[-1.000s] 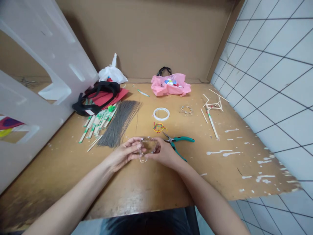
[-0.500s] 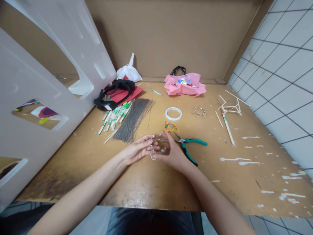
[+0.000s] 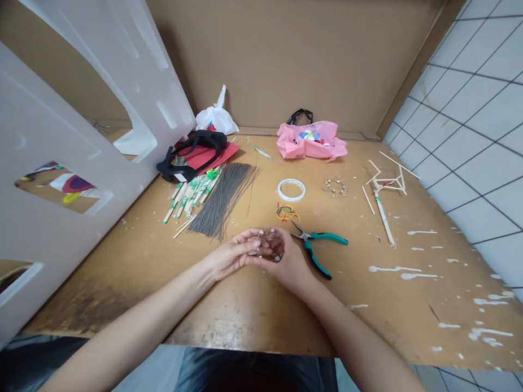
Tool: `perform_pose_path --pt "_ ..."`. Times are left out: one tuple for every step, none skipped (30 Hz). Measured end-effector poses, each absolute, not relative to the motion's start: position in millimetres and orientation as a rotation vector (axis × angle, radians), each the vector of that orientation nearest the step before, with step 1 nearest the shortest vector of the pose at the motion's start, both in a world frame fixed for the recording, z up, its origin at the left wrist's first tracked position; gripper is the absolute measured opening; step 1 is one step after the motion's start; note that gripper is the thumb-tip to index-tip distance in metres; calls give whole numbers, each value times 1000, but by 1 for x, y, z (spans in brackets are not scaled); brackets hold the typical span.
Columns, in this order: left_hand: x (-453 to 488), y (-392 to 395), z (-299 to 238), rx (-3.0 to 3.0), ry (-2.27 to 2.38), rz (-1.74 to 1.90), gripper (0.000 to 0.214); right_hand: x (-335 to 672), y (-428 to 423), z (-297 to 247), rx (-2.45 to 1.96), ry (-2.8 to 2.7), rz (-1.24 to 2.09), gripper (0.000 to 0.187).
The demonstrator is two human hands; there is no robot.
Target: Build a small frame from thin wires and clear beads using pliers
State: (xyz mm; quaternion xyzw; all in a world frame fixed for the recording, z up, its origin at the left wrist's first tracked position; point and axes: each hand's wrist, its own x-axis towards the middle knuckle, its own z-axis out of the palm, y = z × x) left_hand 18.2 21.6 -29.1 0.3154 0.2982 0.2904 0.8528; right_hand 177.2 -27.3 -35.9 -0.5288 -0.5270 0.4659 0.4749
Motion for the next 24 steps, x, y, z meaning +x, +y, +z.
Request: perform_pose_path --pt "18 22 -29 667 638 613 37 177 -27 -36 -1288 -1296 1139 64" --pt "18 22 -29 669 646 616 38 177 -28 -36 -1275 -1301 1148 63" --pt "18 22 -29 669 652 616 39 177 -28 -36 -1258 -1300 1163 62" --pt "18 22 -28 669 653 611 40 177 -28 -36 -1248 -1300 1181 63" --pt "18 22 -28 671 651 603 41 177 -28 -35 -1253 -1301 1191 66" --pt "18 22 -28 675 648 592 42 178 -27 -35 -1272 -1311 1190 69" --pt "18 23 -28 686 648 578 42 178 -27 -34 -1301 -1332 1179 71" --pt "17 23 -28 706 654 564 43 179 -27 -33 -1338 -1360 1161 72" --pt "17 24 -28 738 668 554 43 179 -27 -32 -1376 -1393 1143 71" --pt "16 24 -28 780 690 547 43 180 -26 -31 -1410 -1431 1129 68" --pt "16 24 -28 829 718 543 43 181 -26 -30 -1441 -1473 1114 63" --pt "15 25 -28 882 749 541 43 182 -26 -29 -1471 -1517 1091 58" --pt "15 25 -28 933 780 540 42 183 -26 -29 -1502 -1562 1054 52" --pt "14 25 -28 979 807 534 41 184 -26 -30 -1532 -1608 1003 47" --pt "14 26 -28 1023 831 521 39 186 -25 -32 -1562 -1648 943 43" --pt "13 26 -28 1070 852 509 37 187 -25 -34 -1591 -1679 887 41" --pt "13 27 -28 1124 873 503 35 189 -24 -37 -1615 -1702 840 39" --pt "12 28 -28 1188 900 509 33 190 -23 -39 -1628 -1721 812 38" --pt "11 30 -28 1267 937 529 31 192 -23 -41 -1633 -1736 799 37" --pt "10 32 -28 1359 983 561 29 192 -22 -43 -1632 -1742 796 36" --pt "8 34 -29 1457 1035 600 27 193 -22 -43 -1625 -1745 801 35" --pt "5 36 -29 1548 1085 635 24 194 -22 -42 -1616 -1739 809 35" --pt "3 38 -30 1632 1128 662 22 195 -22 -41 -1612 -1723 813 37" --pt "0 40 -31 1696 1165 680 20 197 -22 -37 -1612 -1702 815 38"
